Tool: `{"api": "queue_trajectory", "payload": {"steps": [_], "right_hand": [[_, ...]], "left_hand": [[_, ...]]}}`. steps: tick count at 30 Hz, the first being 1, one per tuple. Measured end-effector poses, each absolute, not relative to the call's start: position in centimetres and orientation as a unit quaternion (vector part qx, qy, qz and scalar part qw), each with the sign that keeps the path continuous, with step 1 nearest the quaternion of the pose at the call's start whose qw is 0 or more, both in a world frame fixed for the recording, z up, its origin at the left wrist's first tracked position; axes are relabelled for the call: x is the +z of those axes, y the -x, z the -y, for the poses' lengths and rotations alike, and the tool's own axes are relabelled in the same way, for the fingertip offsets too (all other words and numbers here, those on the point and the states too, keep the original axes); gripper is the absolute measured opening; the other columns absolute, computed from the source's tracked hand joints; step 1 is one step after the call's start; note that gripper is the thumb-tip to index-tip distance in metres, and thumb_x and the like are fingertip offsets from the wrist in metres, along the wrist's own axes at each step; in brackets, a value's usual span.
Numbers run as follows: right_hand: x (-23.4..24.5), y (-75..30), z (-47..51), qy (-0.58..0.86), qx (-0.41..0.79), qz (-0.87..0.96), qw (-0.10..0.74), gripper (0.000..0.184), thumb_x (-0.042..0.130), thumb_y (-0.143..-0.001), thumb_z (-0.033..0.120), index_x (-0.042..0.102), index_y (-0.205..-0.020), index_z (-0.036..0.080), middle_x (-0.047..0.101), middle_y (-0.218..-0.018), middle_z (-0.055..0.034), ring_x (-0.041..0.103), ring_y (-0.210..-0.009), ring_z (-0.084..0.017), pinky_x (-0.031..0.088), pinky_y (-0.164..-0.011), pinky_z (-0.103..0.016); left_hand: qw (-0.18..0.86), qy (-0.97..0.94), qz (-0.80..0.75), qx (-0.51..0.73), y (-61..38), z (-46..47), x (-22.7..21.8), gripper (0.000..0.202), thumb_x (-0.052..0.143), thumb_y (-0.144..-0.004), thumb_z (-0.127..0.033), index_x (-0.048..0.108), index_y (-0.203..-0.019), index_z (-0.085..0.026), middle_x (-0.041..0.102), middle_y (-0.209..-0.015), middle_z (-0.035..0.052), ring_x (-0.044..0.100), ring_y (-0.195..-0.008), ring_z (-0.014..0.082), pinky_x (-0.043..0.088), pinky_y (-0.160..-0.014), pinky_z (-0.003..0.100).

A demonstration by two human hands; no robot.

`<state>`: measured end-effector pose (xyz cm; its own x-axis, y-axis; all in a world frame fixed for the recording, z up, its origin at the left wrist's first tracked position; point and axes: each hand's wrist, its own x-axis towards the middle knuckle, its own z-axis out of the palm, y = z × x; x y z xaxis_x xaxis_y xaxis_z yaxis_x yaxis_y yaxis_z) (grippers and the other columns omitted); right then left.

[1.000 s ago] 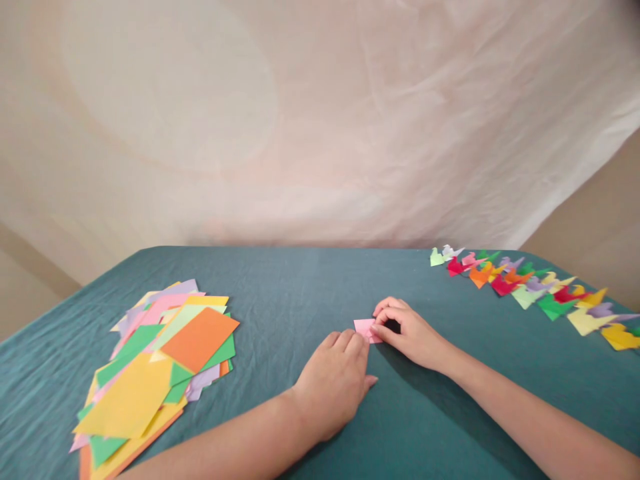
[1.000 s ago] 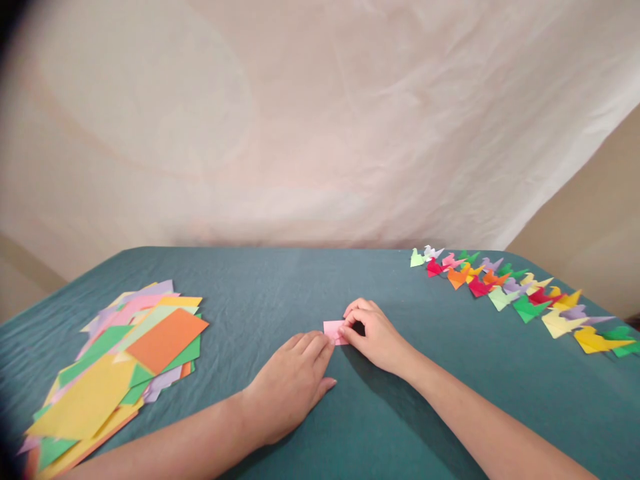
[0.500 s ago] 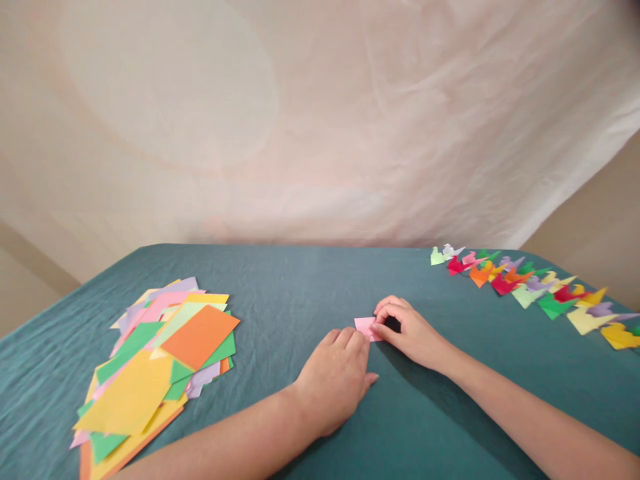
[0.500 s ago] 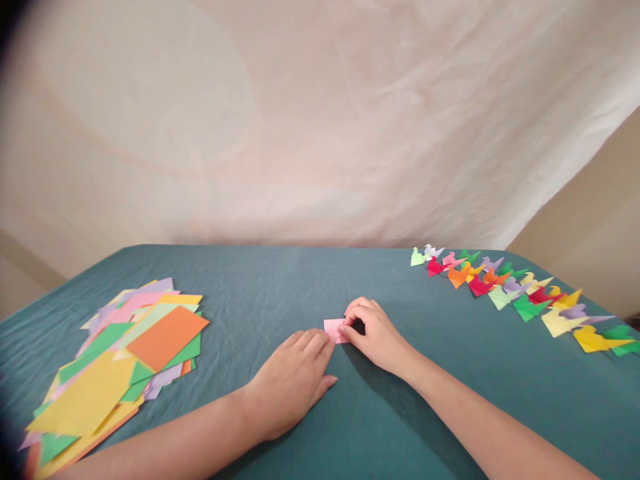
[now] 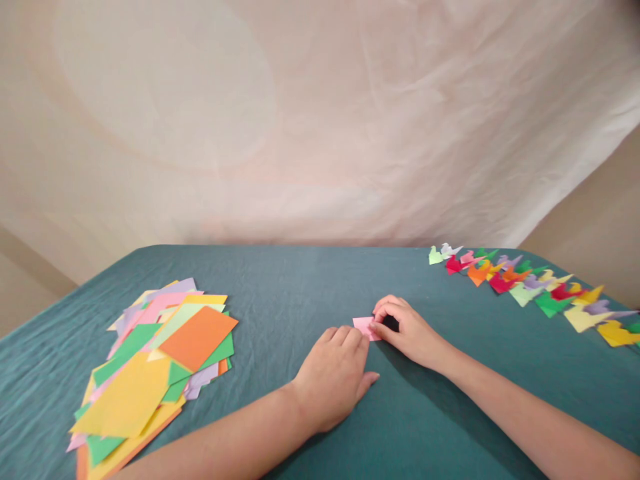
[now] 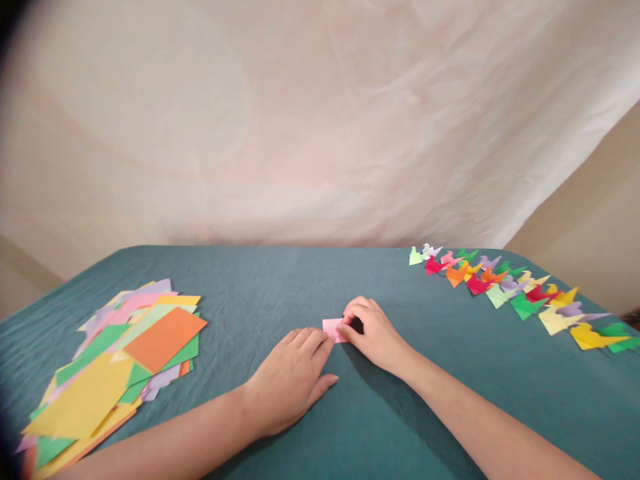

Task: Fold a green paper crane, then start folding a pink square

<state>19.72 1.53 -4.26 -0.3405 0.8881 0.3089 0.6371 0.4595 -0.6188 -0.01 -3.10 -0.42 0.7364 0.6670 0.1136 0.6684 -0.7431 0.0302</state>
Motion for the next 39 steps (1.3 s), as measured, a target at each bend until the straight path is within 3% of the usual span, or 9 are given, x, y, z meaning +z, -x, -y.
{"api": "queue_trajectory", "payload": {"steps": [39], "right_hand": [[-4.35,-19.53,-1.57,0.492,0.196,0.787,0.316,0.010,0.060,-0.078,0.027,0.056,-0.072,0.020,0.057,-0.087,-0.0041,0.052,-0.084,-0.019,0.041,-0.077,-0.034]], "left_hand": [[0.004,0.929,0.365,-0.066,-0.01,2.95,-0.54,0.040,0.046,-0.087,-0.042,0.047,-0.117,-0.016,0.053,-0.103,0.0084,0.049,-0.097,0.0236,0.040,-0.085,0.037]]}}
